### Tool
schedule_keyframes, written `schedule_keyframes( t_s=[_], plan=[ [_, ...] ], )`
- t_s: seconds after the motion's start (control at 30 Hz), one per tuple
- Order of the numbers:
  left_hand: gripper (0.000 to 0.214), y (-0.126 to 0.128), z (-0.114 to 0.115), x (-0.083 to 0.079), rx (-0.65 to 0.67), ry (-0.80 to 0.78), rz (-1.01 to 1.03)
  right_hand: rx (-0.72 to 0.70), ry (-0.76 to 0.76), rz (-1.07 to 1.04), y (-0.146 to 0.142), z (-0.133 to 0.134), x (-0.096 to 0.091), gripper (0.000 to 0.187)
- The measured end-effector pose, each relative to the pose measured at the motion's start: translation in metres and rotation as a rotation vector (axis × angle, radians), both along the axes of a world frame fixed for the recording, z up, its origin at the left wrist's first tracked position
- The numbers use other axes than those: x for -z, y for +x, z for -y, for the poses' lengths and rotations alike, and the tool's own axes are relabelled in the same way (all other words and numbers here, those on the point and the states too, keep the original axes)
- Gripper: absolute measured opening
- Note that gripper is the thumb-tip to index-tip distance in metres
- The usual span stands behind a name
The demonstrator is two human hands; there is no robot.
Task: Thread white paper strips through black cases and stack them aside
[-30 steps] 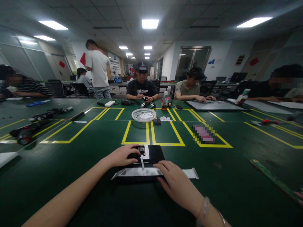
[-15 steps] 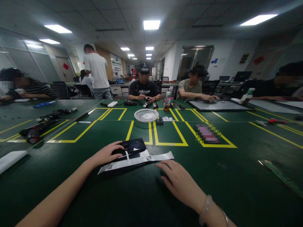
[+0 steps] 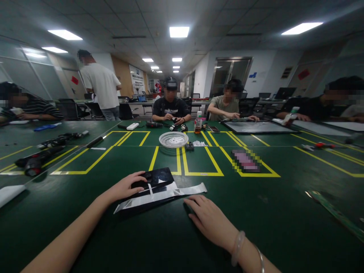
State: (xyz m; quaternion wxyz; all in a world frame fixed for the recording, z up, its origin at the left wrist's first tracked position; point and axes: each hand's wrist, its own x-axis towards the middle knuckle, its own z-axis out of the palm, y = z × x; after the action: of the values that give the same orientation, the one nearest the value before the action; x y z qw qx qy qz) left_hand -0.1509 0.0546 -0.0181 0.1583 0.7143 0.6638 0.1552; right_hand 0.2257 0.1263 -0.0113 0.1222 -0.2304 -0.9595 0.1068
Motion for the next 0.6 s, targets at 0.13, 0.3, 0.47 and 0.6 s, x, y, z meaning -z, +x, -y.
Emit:
schedule_keyframes(
  t_s=[0.13, 0.3, 0.47, 0.6],
  plan=[
    [0.04, -0.003, -0.001, 0.001, -0.005, -0.002, 0.011, 0.002, -0.017, -0.002, 0.001, -0.002, 0.0, 0.043],
    [0.045, -0.015, 0.003, 0.001, -0.05, -0.022, 0.007, 0.02, -0.024, 0.007, 0.007, -0.005, -0.004, 0.045],
    [0.054, -0.055, 0.018, 0.01, -0.161, 0.0, -0.02, 0.036, 0.017, -0.017, 0.011, -0.008, -0.005, 0.044],
    [0.067, -0.103, 0.037, 0.022, -0.297, 0.03, -0.039, 0.018, 0.042, -0.053, 0.011, -0.006, -0.004, 0.044]
  ],
)
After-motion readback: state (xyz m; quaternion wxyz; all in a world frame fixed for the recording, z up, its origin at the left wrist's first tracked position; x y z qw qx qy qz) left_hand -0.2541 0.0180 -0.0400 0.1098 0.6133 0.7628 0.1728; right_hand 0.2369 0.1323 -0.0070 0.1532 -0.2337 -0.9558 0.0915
